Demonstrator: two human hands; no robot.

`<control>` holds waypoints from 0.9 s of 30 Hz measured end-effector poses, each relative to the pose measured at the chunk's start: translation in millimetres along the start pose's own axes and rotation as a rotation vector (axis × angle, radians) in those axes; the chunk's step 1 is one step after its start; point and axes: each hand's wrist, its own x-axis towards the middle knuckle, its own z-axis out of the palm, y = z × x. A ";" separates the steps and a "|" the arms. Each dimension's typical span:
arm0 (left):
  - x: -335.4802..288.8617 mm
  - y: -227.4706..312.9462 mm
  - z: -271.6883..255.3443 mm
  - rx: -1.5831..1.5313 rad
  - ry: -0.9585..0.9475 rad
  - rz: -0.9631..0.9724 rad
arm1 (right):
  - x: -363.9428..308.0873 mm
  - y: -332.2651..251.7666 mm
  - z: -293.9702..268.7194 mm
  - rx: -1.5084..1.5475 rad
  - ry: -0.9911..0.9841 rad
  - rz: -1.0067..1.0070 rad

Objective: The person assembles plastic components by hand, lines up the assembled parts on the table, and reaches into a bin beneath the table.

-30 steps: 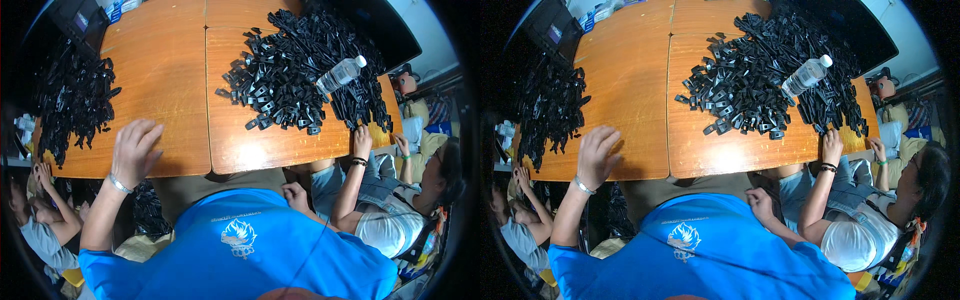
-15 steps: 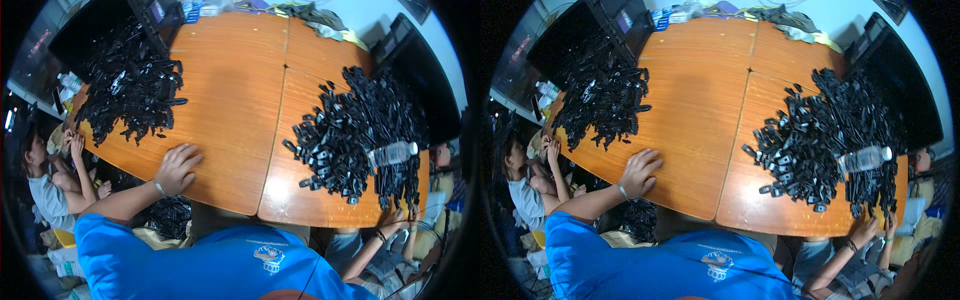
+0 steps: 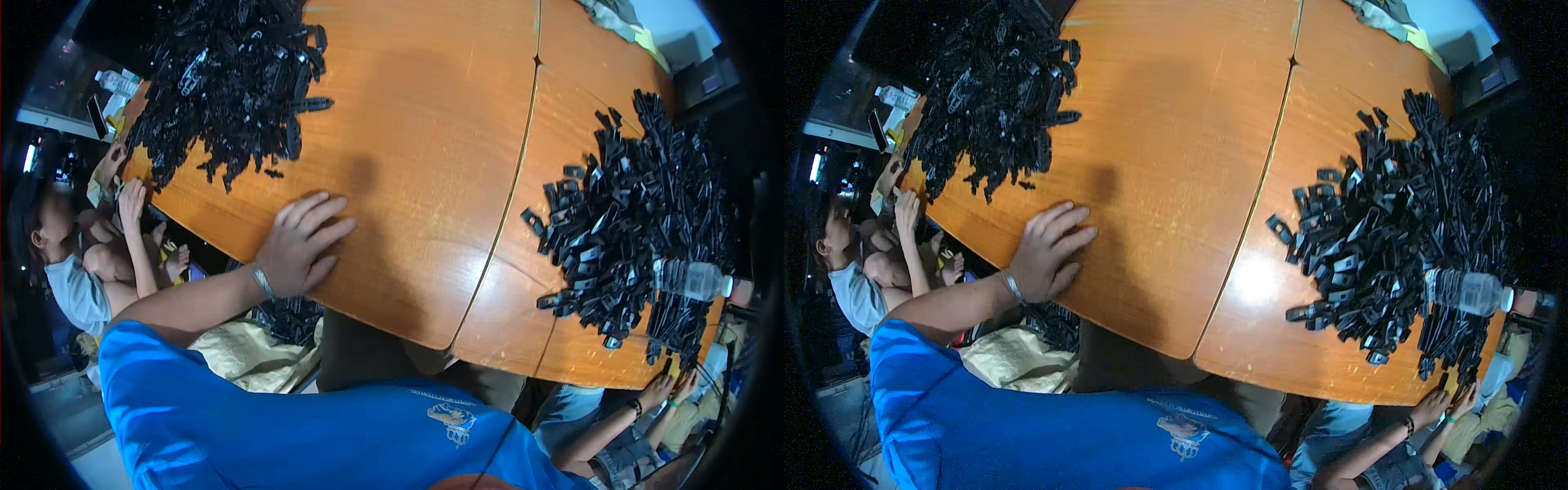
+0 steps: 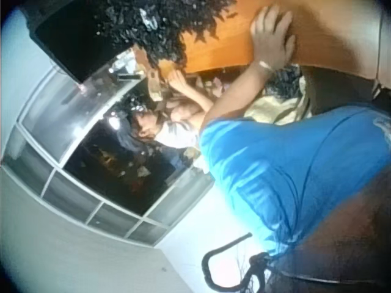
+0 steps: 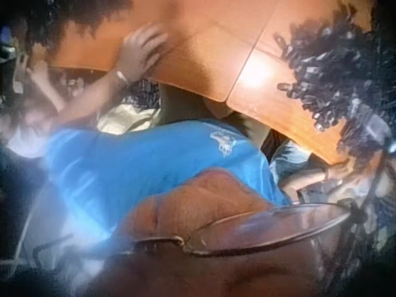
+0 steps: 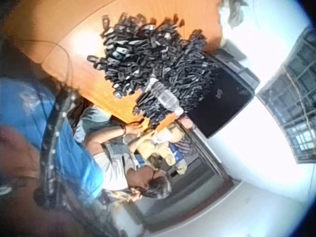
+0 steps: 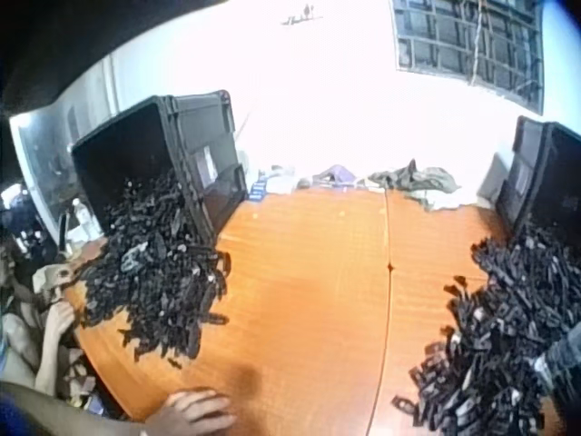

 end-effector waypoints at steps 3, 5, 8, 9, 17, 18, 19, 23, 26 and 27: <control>0.3 5.2 -2.8 0.012 0.048 0.011 | -1.4 -7.0 -9.1 0.720 0.480 -0.021; -4.6 29.0 -25.3 0.119 0.031 -0.012 | -1.0 -83.3 -47.2 1.100 0.347 0.144; -8.4 19.9 -8.0 0.096 0.063 -0.006 | 4.6 -54.2 -40.8 0.702 0.134 -0.065; -8.4 12.0 3.6 0.062 0.092 0.016 | 4.9 -26.6 -26.1 1.155 0.164 -0.030; -29.6 20.6 25.1 0.101 0.362 0.019 | -28.3 -40.6 -36.6 1.146 0.282 0.207; -31.1 25.4 27.9 0.089 0.454 -0.046 | -35.3 -45.1 -40.4 1.157 0.286 0.201; -53.5 48.8 29.6 0.142 0.585 -0.065 | -37.1 -67.4 -61.4 0.958 0.417 0.136; -144.4 114.6 108.0 0.076 0.631 -0.107 | -80.9 -87.2 -73.4 0.384 0.504 0.112; -219.7 113.1 208.2 -0.118 0.672 -0.553 | -84.6 -69.3 -64.9 0.611 0.572 0.220; -249.8 113.2 232.3 -0.091 0.499 -0.846 | -92.1 -75.2 -70.3 0.381 0.573 0.160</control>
